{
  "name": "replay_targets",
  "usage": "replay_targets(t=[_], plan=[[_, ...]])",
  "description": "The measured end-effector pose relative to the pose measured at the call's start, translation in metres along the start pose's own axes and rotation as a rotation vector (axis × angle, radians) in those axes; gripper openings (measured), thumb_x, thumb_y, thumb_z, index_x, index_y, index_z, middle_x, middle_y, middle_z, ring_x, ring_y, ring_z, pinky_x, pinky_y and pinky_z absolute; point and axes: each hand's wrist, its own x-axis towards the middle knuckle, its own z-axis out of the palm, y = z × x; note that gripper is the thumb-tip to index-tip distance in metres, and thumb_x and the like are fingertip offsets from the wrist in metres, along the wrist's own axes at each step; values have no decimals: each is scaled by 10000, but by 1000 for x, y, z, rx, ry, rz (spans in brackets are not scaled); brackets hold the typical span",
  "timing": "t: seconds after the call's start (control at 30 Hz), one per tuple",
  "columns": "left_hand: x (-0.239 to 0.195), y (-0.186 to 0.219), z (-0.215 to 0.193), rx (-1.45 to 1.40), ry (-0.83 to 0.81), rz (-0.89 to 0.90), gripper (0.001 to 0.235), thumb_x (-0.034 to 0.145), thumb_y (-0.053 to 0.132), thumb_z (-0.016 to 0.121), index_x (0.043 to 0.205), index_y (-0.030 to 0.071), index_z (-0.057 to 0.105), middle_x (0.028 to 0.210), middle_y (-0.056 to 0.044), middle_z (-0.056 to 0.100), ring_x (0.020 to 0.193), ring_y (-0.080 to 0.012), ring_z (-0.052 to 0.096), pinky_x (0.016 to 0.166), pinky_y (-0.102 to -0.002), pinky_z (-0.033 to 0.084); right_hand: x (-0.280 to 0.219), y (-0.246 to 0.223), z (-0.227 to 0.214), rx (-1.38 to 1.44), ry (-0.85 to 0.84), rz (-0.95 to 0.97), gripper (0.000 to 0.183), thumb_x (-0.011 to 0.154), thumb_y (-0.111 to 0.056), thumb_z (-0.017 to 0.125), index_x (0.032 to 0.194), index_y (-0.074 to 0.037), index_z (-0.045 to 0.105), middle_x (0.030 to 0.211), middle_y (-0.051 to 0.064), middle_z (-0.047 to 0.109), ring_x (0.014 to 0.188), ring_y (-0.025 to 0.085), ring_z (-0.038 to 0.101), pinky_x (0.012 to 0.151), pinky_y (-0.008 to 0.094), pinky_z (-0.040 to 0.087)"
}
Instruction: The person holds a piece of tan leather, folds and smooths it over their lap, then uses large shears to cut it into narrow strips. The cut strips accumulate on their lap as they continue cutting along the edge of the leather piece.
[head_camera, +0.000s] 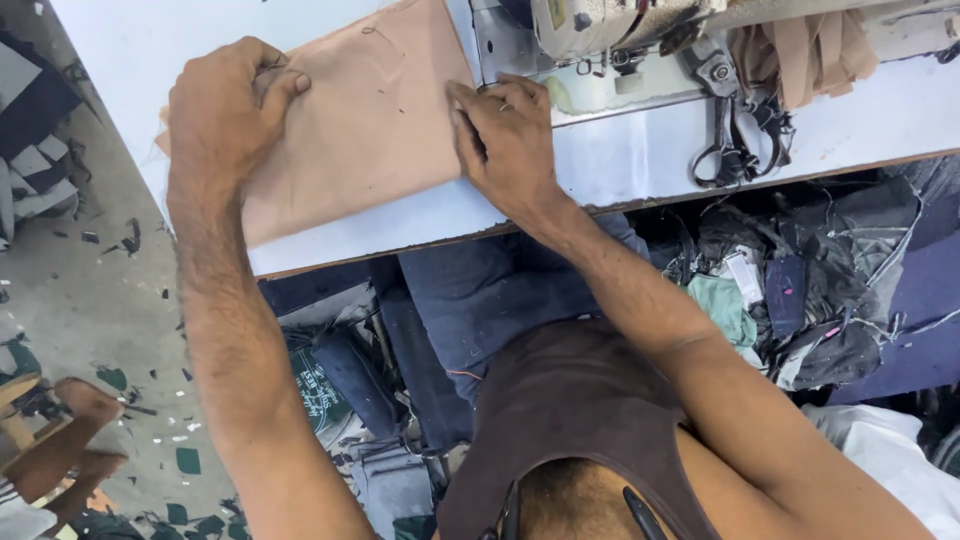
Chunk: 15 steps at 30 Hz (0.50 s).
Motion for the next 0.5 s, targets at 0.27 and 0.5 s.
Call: replay_targets(t=[0.27,0.5], plan=[[2,5,7,101,48,-15,273,996,290,807,1068,29,769,924,-170,747,816,-351,697,734,-480,525,-2,1,1,-58,2,-13,272,979,-94,713,1240,-18,716,923,102,711,996,250,613,1073,470,403],[-13,-2,34,8,270,-23,270,962,251,784,1113,31,745,993,-165,741,924,-372,679,812,-509,517,-4,7,10,-76,-31,-71,265,1008,-95,700,1265,-35,716,1010,115,731,1025,288,612,1081,460,395]])
